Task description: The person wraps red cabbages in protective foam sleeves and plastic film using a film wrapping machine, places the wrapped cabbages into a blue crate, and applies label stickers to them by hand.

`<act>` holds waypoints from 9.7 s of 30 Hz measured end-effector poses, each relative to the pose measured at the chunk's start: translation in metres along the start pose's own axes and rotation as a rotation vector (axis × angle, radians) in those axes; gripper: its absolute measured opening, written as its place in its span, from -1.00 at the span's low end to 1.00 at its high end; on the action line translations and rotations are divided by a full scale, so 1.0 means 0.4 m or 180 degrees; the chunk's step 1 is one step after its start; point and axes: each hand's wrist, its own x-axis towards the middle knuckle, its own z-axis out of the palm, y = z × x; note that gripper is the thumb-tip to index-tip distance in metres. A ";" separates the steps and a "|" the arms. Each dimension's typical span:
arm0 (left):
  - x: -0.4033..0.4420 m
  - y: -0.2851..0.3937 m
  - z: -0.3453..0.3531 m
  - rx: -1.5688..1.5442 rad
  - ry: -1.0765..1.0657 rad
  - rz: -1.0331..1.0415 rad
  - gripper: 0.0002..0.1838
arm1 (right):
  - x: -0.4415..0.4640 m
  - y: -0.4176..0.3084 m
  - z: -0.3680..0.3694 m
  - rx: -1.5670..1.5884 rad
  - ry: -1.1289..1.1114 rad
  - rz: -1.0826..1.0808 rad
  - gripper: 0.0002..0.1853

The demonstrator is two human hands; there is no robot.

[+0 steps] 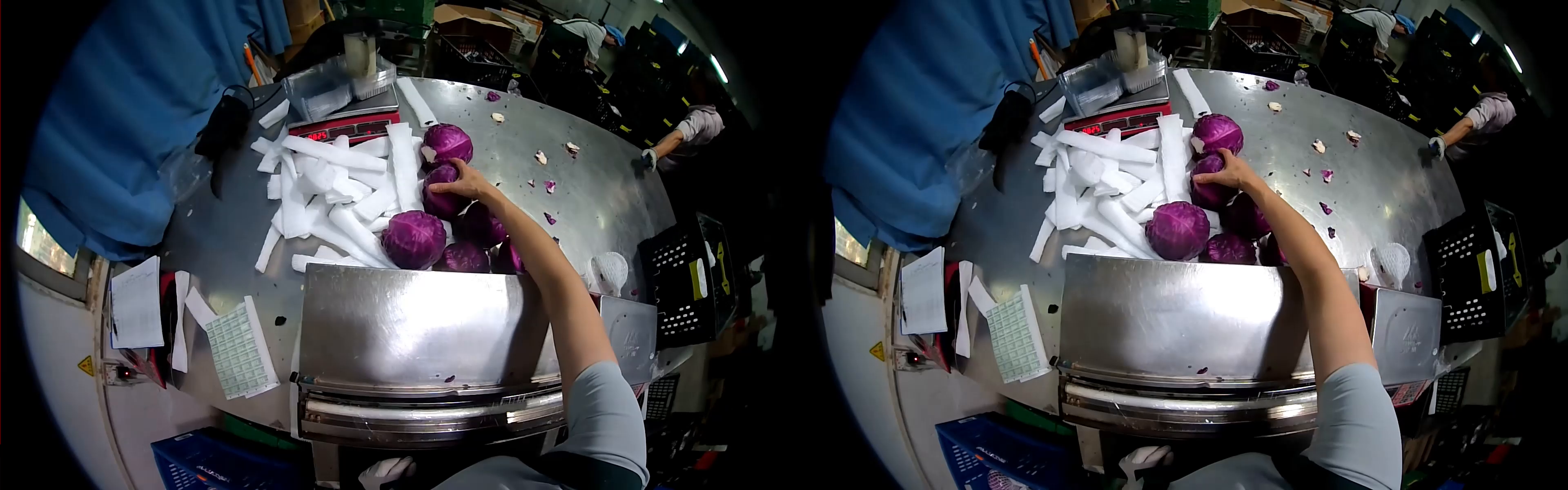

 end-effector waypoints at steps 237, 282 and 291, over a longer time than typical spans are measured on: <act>0.292 0.277 -0.215 0.0056 -0.1588 -0.0089 -0.93 | -1.252 0.055 -0.079 -0.0946 0.0382 -0.2203 -0.82; 0.086 0.357 -0.045 -0.2730 -0.3000 -0.3141 -0.21 | -1.345 -0.085 0.147 0.3515 -0.3407 0.1249 -0.09; -0.082 0.184 -0.101 -0.0280 -0.1897 -0.1548 -0.27 | -1.584 -0.045 0.170 0.1967 -0.0950 -0.0575 -0.69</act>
